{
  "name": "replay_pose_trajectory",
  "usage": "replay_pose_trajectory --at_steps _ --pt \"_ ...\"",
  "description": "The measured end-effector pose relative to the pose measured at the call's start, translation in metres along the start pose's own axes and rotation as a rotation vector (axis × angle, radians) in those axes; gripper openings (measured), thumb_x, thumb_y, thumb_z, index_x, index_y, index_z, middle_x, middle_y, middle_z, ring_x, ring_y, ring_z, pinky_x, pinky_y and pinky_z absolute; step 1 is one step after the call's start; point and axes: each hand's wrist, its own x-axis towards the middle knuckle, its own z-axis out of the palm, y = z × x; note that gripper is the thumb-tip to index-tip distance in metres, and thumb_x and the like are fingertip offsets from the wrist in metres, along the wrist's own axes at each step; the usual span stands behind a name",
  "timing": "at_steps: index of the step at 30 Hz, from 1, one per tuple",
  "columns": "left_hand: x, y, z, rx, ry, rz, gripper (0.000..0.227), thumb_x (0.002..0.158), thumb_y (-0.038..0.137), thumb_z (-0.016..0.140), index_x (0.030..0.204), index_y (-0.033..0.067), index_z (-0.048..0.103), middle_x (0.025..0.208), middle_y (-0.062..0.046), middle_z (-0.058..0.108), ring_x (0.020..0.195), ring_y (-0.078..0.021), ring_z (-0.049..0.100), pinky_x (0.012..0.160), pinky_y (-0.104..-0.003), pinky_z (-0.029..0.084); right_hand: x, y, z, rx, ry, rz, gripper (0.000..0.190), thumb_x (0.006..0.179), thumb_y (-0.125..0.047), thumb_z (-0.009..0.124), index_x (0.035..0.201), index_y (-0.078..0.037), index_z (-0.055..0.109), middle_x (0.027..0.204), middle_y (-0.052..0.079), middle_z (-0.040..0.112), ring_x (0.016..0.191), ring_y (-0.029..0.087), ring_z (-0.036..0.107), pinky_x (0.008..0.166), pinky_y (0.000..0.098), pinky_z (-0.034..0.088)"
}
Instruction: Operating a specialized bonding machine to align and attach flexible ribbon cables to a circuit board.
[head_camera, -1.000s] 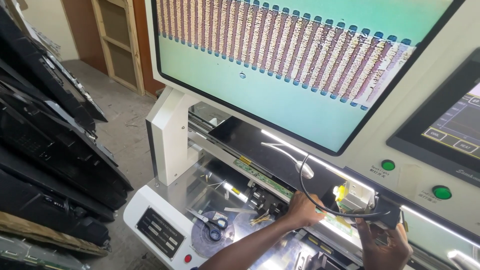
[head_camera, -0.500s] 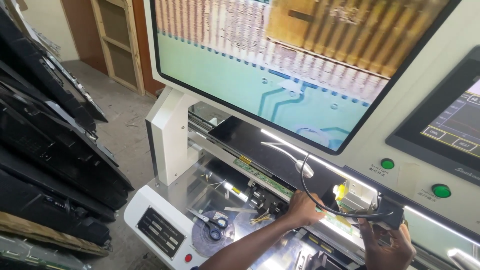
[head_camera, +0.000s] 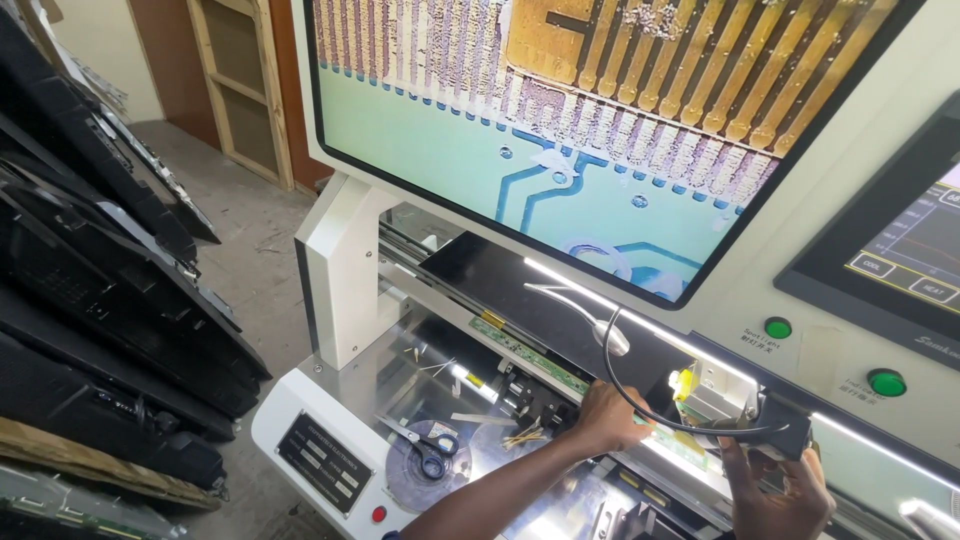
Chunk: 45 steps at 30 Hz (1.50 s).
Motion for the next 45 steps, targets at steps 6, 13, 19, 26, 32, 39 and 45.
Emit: replay_pose_trajectory --at_steps 6,13,19,26,32,39,45 --pt "0.003 -0.004 0.005 0.001 0.013 0.013 0.018 0.073 0.031 0.070 0.088 0.0214 0.077 0.094 0.001 0.075 0.093 -0.0240 0.068 0.097 -0.042 0.042 0.001 0.000 -0.001 -0.002 -0.011 0.011 0.014 0.088 -0.009 0.081 0.093 -0.002 0.071 0.078 0.009 0.057 0.079 0.021 0.051 0.078 0.0383 0.045" --pt "0.003 0.025 -0.020 -0.078 -0.036 0.007 0.024 0.071 0.017 0.057 0.079 0.0209 0.079 0.087 -0.001 0.076 0.080 -0.0242 0.074 0.074 -0.037 0.059 0.010 0.025 -0.001 0.020 -0.046 -0.019 0.021 0.085 -0.010 0.081 0.079 -0.004 0.062 0.073 0.005 0.052 0.074 0.019 0.049 0.077 0.0353 0.041" --pt "0.068 -0.039 0.064 -0.062 0.030 0.200 0.011 0.072 0.020 0.072 0.081 0.0161 0.077 0.084 -0.009 0.072 0.085 -0.0342 0.068 0.084 -0.047 0.050 0.017 0.099 0.013 0.100 -0.059 -0.002 0.021 0.090 -0.012 0.079 0.084 -0.001 0.061 0.064 0.013 0.049 0.064 0.028 0.054 0.072 0.0405 0.046" --pt "0.090 -0.039 0.089 0.043 0.012 0.195 0.011 0.071 0.030 0.073 0.081 0.0264 0.076 0.084 0.002 0.071 0.086 -0.0249 0.067 0.083 -0.040 0.048 0.019 0.159 0.027 0.090 -0.163 0.060 0.003 0.087 -0.003 0.069 0.089 -0.001 0.070 0.061 0.008 0.045 0.061 0.023 0.052 0.068 0.0353 0.046" --pt "0.092 -0.040 0.093 0.039 -0.007 0.155 0.012 0.070 0.030 0.074 0.083 0.0283 0.076 0.088 0.006 0.071 0.089 -0.0219 0.066 0.085 -0.038 0.046 0.011 0.229 0.051 -0.042 -0.316 0.023 0.033 0.079 -0.001 0.068 0.056 -0.011 0.045 0.048 0.004 0.044 0.052 0.025 0.050 0.061 0.0306 0.042" --pt "0.094 -0.036 0.091 0.024 -0.046 0.134 0.016 0.073 0.024 0.076 0.089 0.0242 0.076 0.091 0.004 0.070 0.090 -0.0230 0.065 0.088 -0.039 0.044 0.018 0.229 0.068 -0.058 -0.449 0.058 0.027 0.084 -0.011 0.071 0.060 -0.010 0.061 0.038 0.003 0.043 0.037 0.020 0.043 0.047 0.0266 0.034" --pt "0.096 -0.036 0.093 0.007 -0.036 0.125 0.015 0.073 0.023 0.077 0.088 0.0234 0.076 0.090 0.004 0.070 0.089 -0.0218 0.065 0.089 -0.039 0.043 0.014 0.230 0.074 -0.017 -0.454 0.023 0.010 0.086 -0.011 0.072 0.088 -0.003 0.078 0.057 0.018 0.062 0.051 0.033 0.062 0.049 0.0291 0.039"
